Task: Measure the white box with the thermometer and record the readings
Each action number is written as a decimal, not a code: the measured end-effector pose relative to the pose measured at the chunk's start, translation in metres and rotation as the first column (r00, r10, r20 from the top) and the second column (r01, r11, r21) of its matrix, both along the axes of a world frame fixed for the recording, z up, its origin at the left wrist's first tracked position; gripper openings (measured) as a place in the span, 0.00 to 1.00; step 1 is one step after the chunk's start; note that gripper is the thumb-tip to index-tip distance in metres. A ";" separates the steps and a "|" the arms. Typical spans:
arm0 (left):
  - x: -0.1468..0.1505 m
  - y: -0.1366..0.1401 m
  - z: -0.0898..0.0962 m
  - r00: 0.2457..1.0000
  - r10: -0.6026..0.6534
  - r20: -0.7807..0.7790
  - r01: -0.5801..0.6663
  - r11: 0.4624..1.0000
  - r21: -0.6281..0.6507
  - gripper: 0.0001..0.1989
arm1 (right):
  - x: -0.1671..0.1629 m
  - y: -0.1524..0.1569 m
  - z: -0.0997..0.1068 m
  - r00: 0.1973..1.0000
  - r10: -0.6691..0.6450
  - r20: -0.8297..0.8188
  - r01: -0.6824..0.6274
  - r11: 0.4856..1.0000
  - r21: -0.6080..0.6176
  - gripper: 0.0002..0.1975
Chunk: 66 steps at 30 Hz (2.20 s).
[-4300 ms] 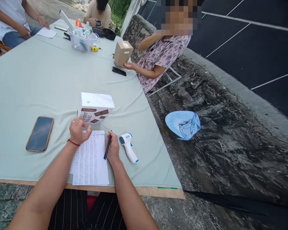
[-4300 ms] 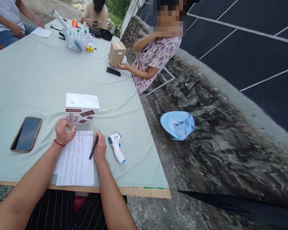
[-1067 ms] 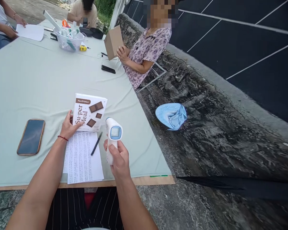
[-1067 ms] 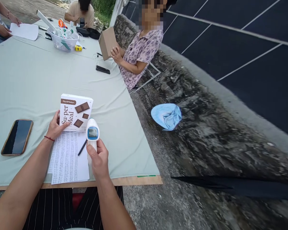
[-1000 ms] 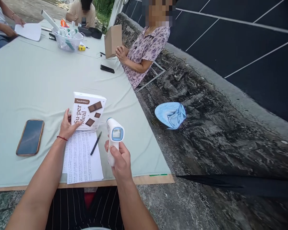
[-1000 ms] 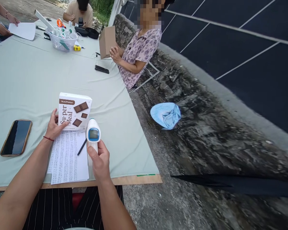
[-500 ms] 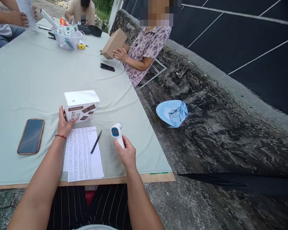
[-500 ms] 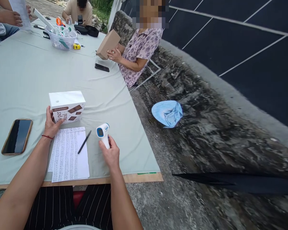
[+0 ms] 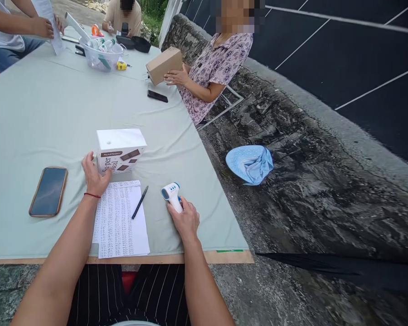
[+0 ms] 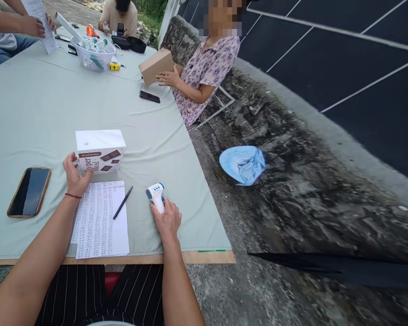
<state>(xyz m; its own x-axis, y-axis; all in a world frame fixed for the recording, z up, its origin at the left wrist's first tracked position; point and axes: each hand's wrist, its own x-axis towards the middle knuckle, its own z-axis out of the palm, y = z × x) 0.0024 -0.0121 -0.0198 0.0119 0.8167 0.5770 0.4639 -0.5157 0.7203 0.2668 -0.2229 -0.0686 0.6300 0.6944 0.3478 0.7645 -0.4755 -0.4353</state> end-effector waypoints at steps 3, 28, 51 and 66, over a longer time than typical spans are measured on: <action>0.004 -0.012 0.005 0.993 0.122 0.013 -0.122 0.975 0.186 0.25 | -0.011 0.003 0.010 0.991 0.023 0.132 -0.047 0.981 0.187 0.23; 0.026 -0.035 0.008 0.719 -0.399 -0.569 0.265 0.914 -0.306 0.09 | -0.041 0.043 0.026 0.719 0.694 0.039 -0.692 0.720 -0.050 0.10; 0.023 -0.030 0.013 0.730 -0.479 -0.487 0.311 0.868 -0.387 0.09 | -0.098 0.063 0.034 0.399 0.578 -0.711 0.087 0.749 0.657 0.08; 0.024 -0.031 0.015 0.727 -0.469 -0.501 0.303 0.874 -0.379 0.08 | -0.093 0.066 0.032 0.327 0.583 -0.744 0.003 0.787 0.617 0.11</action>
